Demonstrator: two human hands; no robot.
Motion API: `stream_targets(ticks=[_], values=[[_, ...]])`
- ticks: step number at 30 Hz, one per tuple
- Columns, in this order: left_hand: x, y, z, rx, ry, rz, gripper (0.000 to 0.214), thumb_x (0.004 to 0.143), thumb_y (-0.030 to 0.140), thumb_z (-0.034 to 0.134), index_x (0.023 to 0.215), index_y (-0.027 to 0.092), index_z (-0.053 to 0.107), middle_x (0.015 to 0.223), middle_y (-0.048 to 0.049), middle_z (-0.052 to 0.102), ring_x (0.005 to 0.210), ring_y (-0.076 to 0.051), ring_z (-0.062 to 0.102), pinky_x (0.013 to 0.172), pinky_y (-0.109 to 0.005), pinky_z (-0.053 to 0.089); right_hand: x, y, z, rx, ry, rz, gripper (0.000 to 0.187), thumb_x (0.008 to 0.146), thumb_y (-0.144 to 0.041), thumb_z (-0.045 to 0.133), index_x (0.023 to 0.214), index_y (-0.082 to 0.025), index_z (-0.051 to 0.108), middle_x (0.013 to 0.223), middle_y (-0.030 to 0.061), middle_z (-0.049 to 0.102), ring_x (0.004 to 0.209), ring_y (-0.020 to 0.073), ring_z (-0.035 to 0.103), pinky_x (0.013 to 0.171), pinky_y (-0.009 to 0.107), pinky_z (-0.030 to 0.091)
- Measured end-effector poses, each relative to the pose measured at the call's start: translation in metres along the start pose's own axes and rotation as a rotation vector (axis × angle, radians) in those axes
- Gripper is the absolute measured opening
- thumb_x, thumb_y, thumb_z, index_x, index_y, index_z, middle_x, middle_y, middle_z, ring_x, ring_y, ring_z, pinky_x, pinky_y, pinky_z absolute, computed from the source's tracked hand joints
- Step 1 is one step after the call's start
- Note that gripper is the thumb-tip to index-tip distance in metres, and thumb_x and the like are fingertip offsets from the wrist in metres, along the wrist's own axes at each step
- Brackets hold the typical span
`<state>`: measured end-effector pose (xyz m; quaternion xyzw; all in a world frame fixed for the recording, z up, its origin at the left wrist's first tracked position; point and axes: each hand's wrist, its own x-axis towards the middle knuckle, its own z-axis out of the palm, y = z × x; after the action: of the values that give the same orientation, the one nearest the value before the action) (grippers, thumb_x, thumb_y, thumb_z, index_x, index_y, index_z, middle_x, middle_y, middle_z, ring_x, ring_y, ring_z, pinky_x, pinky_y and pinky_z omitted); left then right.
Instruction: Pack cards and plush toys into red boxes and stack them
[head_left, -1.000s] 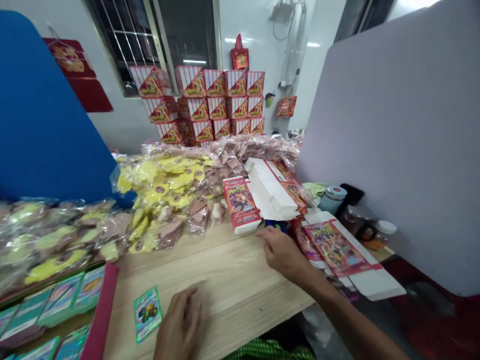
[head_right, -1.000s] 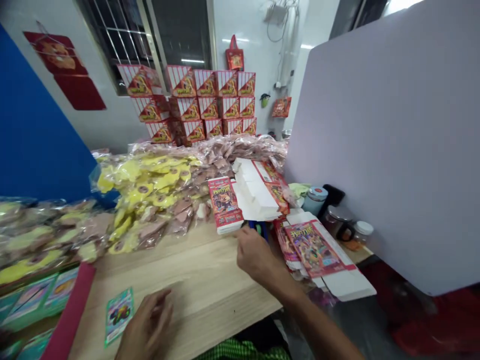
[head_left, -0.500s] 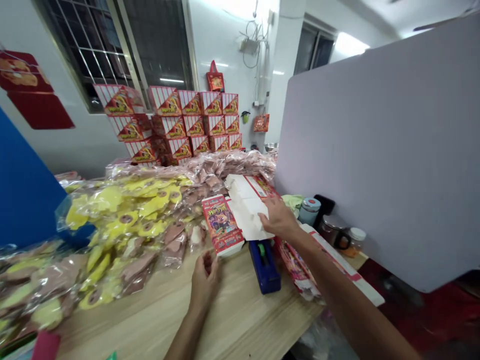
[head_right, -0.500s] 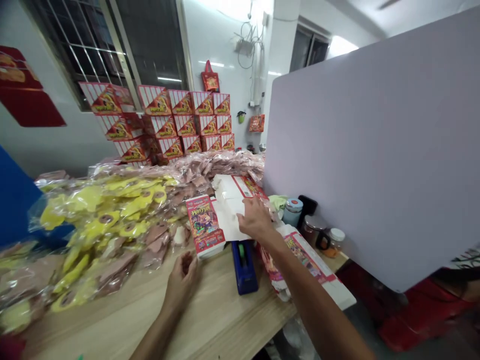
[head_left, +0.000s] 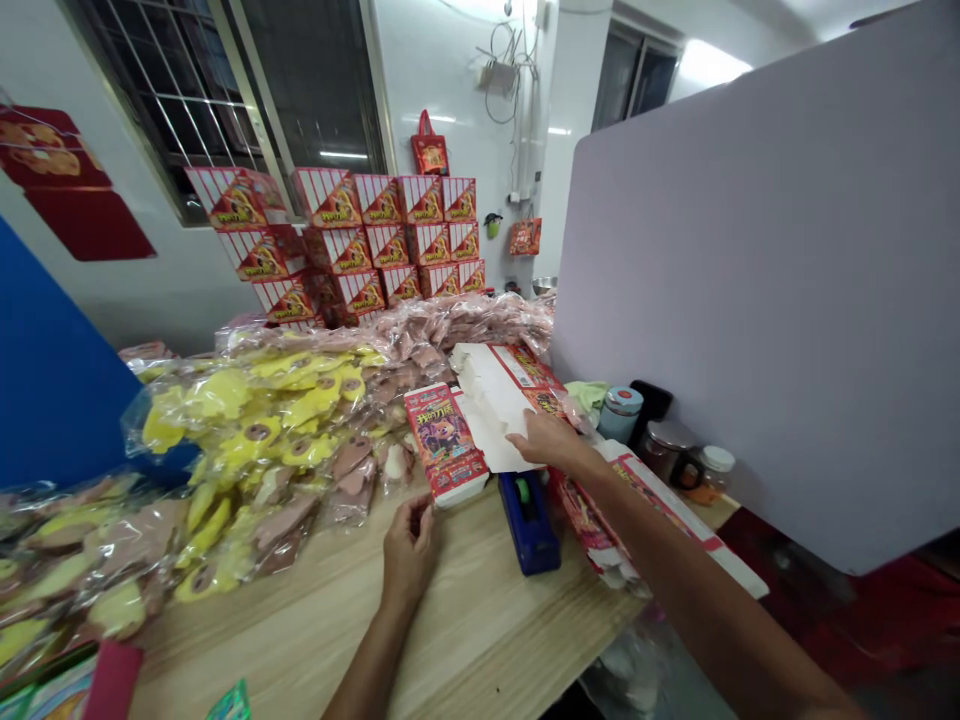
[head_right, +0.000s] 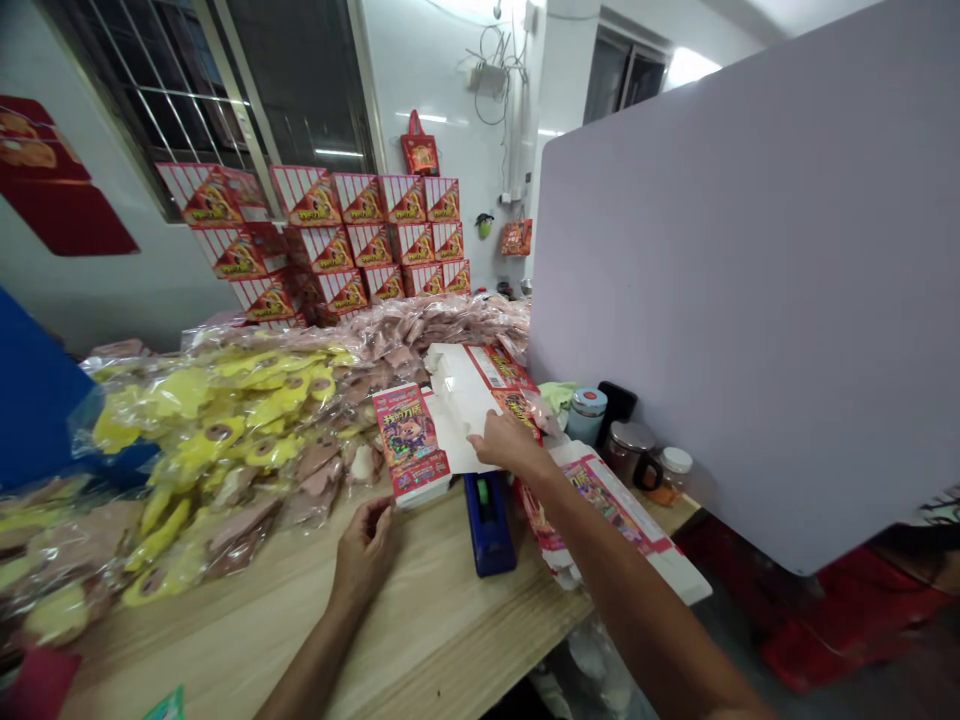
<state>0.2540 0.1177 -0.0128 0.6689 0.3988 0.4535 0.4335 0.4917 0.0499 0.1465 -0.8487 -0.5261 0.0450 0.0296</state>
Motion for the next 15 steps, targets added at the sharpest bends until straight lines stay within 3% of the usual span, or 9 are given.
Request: stream_targets(ticks=[6,11,15], values=[[-0.007,0.005,-0.001,-0.016,-0.033,0.03,0.039,0.084,0.053,0.058,0.099,0.019,0.069,0.088,-0.0071,0.077,0.084,-0.024,0.072,0.08,-0.035,0.056,-0.002,0.0,-0.01,-0.014,-0.018,0.001,0.044,0.106,-0.047,0.054,0.128,-0.01,0.064,0.126,0.0167,0.07,0.118,0.0278,0.066,0.101,0.045,0.051],[-0.011,0.011,0.002,-0.016,-0.056,0.048,0.037,0.08,0.052,0.062,0.097,0.02,0.07,0.08,-0.0043,0.075,0.075,-0.022,0.07,0.075,-0.034,0.055,-0.012,-0.016,-0.009,-0.04,-0.001,0.016,0.041,0.102,-0.044,0.064,0.129,-0.012,0.064,0.124,0.014,0.069,0.114,0.0271,0.067,0.1,0.048,0.054],[-0.013,0.011,0.0,-0.028,-0.032,0.033,0.038,0.078,0.053,0.062,0.095,0.02,0.069,0.081,-0.0055,0.075,0.075,-0.022,0.069,0.074,-0.034,0.054,-0.019,-0.027,-0.008,-0.034,0.004,-0.013,0.036,0.101,-0.043,0.066,0.118,-0.011,0.069,0.116,0.0124,0.072,0.108,0.0251,0.07,0.098,0.046,0.055]])
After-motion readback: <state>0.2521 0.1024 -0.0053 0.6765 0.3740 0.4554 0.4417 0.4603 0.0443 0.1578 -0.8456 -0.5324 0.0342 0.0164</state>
